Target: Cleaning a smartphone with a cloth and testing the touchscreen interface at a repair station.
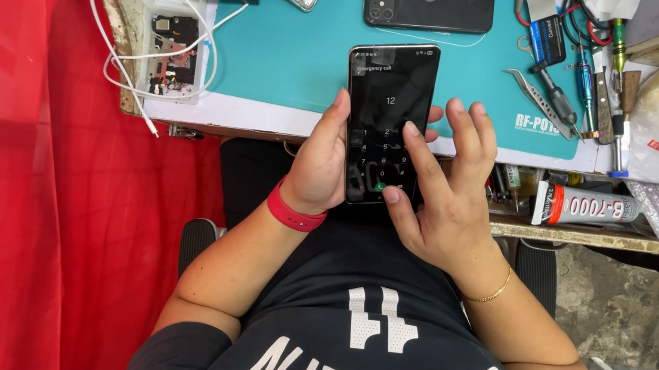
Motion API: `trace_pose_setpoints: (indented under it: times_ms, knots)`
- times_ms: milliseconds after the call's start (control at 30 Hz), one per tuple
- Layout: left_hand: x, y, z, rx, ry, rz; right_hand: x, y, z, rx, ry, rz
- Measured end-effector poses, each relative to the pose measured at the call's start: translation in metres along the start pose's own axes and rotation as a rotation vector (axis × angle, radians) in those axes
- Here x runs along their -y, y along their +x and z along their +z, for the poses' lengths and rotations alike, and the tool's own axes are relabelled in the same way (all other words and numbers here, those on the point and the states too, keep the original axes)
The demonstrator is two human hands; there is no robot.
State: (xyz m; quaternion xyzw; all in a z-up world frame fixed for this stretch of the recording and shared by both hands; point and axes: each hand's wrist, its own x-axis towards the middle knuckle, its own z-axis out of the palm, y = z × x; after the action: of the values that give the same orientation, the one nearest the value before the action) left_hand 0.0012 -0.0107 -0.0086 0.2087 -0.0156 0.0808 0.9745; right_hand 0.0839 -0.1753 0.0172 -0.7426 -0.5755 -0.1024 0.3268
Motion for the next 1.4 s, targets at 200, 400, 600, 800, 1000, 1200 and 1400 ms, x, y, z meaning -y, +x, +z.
trace_pose_setpoints:
  times_ms: [200, 400, 600, 800, 1000, 1200, 1400]
  knots:
    - [0.001, 0.002, 0.002, -0.03, -0.052, 0.01, 0.002, -0.004, -0.002, 0.037, 0.011, 0.006]
    - [-0.006, 0.008, -0.004, 0.017, -0.021, 0.025, -0.002, -0.012, -0.001, 0.07, 0.08, -0.053]
    - [-0.009, 0.013, -0.003, 0.001, -0.036, 0.013, -0.004, -0.015, 0.001, 0.064, 0.091, -0.051]
    - [-0.007, 0.014, -0.002, 0.014, -0.026, 0.025, -0.007, -0.012, 0.0, 0.076, 0.107, -0.061]
    - [-0.016, 0.013, -0.002, -0.109, -0.067, -0.024, -0.016, -0.027, 0.0, -0.051, 0.142, -0.112]
    - [-0.021, 0.012, 0.0, -0.133, -0.068, -0.034, -0.017, -0.03, 0.002, -0.003, 0.123, -0.13]
    - [-0.018, 0.008, -0.003, -0.115, -0.008, 0.006, -0.018, -0.028, 0.0, 0.023, 0.138, -0.14]
